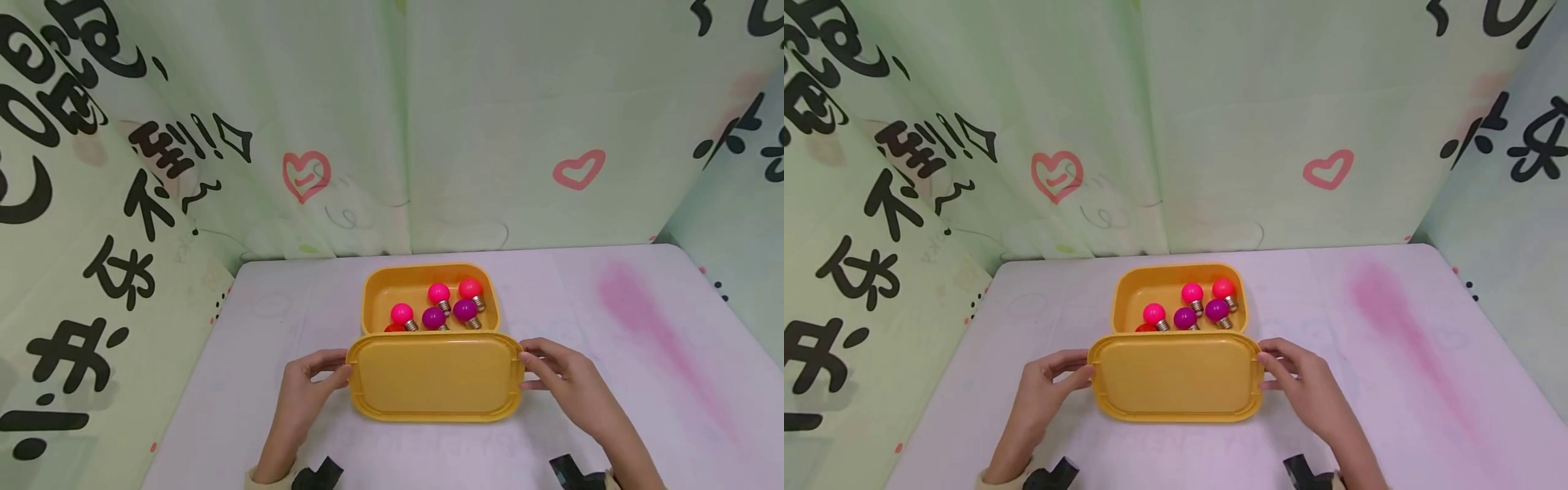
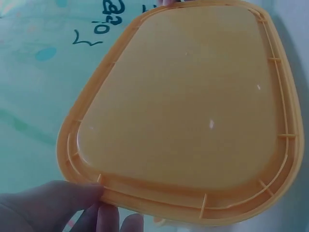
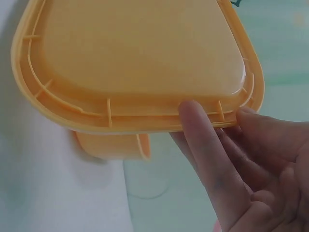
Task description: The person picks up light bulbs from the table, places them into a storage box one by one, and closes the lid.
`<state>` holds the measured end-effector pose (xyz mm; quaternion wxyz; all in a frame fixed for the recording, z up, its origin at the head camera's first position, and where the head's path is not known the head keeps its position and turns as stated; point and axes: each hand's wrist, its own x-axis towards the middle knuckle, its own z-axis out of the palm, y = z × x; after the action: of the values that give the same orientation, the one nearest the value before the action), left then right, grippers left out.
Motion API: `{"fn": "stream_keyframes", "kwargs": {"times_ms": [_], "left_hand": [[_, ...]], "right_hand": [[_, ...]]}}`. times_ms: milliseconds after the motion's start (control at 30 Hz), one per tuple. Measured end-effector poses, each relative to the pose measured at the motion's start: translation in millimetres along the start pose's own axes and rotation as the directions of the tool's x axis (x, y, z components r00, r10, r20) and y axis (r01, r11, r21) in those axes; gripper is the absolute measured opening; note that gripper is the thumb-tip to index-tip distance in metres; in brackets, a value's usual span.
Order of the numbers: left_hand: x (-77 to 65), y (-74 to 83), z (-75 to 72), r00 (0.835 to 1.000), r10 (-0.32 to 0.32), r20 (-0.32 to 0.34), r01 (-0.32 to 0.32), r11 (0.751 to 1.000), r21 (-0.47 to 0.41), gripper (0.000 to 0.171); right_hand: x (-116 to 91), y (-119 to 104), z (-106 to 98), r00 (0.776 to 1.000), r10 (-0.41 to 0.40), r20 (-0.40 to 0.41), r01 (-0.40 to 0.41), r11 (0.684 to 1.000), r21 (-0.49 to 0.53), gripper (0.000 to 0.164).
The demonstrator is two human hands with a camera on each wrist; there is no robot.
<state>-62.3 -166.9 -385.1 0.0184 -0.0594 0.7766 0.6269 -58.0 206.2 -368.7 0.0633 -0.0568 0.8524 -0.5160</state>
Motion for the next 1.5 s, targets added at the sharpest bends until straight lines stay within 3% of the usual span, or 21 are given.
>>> {"fn": "stream_keyframes", "kwargs": {"times_ms": [167, 467, 767, 1067, 1267, 1500], "left_hand": [[-0.4, 7.5, -3.2, 1.000, 0.026, -0.007, -0.026, 0.999, -0.042, 0.021], [4.0, 11.6, -3.7, 0.997, 0.083, -0.010, -0.083, 0.983, -0.162, 0.022], [4.9, 17.7, -5.9, 0.996, 0.084, -0.023, -0.087, 0.973, -0.212, 0.025], [7.3, 20.0, -12.4, 0.991, 0.130, 0.015, -0.123, 0.964, -0.235, 0.028], [9.7, 22.8, -12.1, 0.992, 0.126, 0.023, -0.119, 0.974, -0.191, 0.029], [8.8, 30.2, -13.9, 0.993, 0.115, 0.027, -0.110, 0.984, -0.142, 0.028]], "right_hand": [[-2, -7, -6, 0.998, -0.068, 0.001, 0.068, 0.996, 0.066, 0.028], [-2, -15, -11, 0.998, -0.043, -0.041, 0.046, 0.996, 0.078, 0.031], [2, -24, -16, 0.997, -0.043, -0.064, 0.047, 0.997, 0.063, 0.030], [8, -34, -18, 0.992, -0.074, -0.101, 0.081, 0.994, 0.068, 0.032], [13, -36, -17, 0.987, -0.092, -0.128, 0.108, 0.986, 0.123, 0.029], [15, -39, -16, 0.982, -0.091, -0.164, 0.104, 0.992, 0.071, 0.027]]}}
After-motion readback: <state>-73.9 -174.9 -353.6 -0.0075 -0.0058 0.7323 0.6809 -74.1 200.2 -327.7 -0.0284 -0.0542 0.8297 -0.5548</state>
